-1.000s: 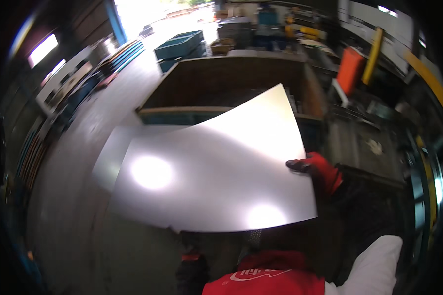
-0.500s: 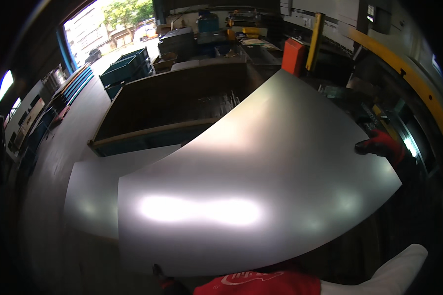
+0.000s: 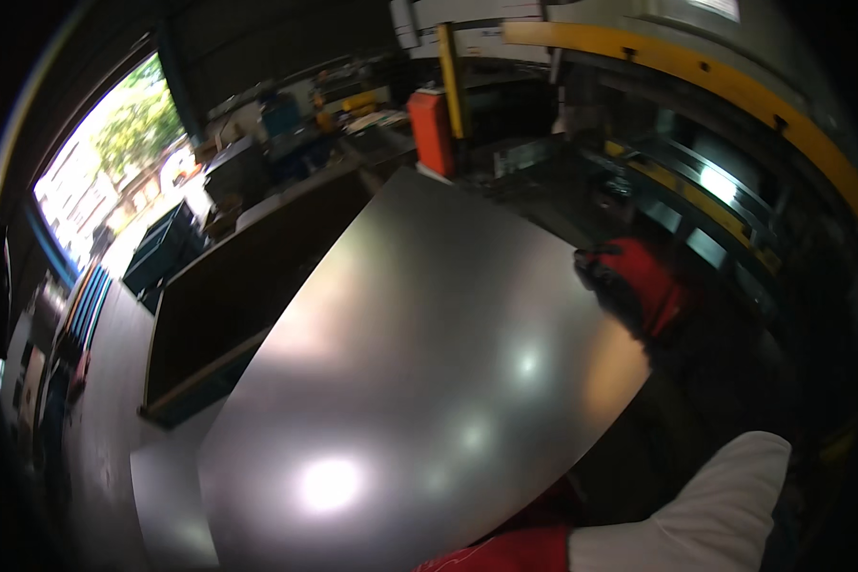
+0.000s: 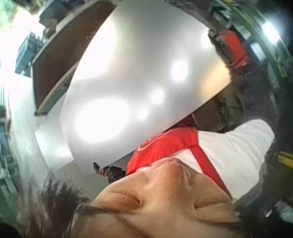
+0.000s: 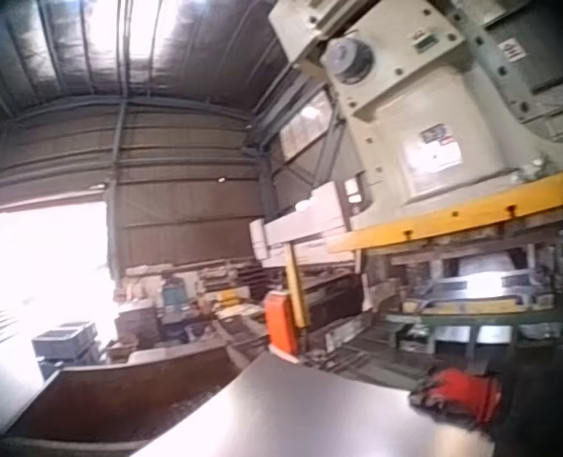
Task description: Operating a large metal bending press to shape and move sheet metal components.
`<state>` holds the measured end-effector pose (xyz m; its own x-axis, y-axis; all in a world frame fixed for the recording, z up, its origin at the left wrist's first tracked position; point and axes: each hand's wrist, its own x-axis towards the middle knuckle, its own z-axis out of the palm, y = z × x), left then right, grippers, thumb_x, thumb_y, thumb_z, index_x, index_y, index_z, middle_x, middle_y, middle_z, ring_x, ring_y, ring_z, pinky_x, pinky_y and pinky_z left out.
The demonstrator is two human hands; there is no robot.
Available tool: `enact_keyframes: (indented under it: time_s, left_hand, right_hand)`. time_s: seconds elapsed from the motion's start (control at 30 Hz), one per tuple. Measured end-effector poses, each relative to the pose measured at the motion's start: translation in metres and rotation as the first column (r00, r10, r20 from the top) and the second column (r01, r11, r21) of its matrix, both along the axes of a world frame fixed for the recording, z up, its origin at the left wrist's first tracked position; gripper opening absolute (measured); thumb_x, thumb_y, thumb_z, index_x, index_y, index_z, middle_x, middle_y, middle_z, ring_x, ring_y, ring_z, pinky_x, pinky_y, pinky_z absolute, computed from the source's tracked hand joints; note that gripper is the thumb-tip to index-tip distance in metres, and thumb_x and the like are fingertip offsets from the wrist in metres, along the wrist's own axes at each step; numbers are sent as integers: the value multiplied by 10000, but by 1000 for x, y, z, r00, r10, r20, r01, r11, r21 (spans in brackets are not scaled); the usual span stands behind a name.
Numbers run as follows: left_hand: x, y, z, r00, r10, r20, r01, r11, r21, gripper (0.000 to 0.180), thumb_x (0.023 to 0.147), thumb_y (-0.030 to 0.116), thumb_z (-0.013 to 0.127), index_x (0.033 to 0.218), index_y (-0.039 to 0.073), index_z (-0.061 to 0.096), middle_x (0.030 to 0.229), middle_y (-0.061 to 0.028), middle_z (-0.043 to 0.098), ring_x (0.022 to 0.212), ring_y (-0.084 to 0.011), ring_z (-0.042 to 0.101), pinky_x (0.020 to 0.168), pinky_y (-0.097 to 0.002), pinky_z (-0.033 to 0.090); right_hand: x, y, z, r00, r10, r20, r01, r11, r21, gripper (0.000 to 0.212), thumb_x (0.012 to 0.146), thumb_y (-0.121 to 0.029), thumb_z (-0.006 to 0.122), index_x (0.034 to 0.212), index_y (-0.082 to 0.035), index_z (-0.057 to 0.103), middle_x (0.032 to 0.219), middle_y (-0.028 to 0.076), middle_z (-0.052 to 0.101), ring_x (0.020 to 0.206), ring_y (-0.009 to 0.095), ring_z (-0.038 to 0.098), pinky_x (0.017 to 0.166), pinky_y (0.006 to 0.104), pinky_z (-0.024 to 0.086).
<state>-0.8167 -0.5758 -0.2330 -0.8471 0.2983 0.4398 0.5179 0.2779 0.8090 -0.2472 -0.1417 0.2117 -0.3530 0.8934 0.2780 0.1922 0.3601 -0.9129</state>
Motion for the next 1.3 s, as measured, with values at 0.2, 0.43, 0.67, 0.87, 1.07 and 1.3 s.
enact_keyframes:
  time_s: [0.2,0.43,0.67,0.87,1.07,1.3]
  left_hand:
    - [-87,30,49,888,22,-459,190,892,411,363,824,185,345,1082,-67,384,941,-171,520,847,-263,512,734,-319,429]
    - [86,168,282,895,-308,322,76,816,573,299,754,118,503,994,-61,488,958,-160,527,839,-232,508,764,-335,410]
    - [223,254,355,791,-519,325,219,736,641,236,732,37,521,950,-52,517,933,-174,526,802,-236,517,714,-345,446]
    - [329,296,399,590,-615,522,246,754,610,264,744,118,465,929,-68,499,952,-198,502,867,-298,477,769,-405,402]
    - [371,315,405,329,-711,622,170,692,702,301,737,188,498,935,-39,495,911,-136,532,870,-263,482,776,-382,387]
    - [444,291,399,-12,-551,834,408,759,507,355,737,295,499,907,-17,504,877,-139,531,820,-248,498,705,-344,419]
  right_hand:
    - [75,-23,-10,967,-216,-136,254,866,431,195,764,-174,453,728,5,522,667,75,519,576,143,505,498,227,393]
    - [215,-44,7,683,-675,280,378,654,655,184,756,-156,452,669,-25,547,672,82,553,609,174,514,531,269,403]
    - [404,17,20,788,-609,-86,591,711,381,132,749,-96,464,747,9,545,755,74,555,721,151,508,660,261,371]
    - [524,74,17,808,-587,49,588,809,-1,199,760,-154,456,639,-30,553,607,15,529,516,84,473,485,249,360]
    - [605,126,-53,854,-515,-71,474,828,-299,158,753,-165,471,713,-30,543,637,-3,518,557,72,469,503,231,361]
    - [555,52,12,569,-757,-322,809,585,56,220,763,-213,499,822,-6,544,771,78,586,651,141,556,579,247,421]
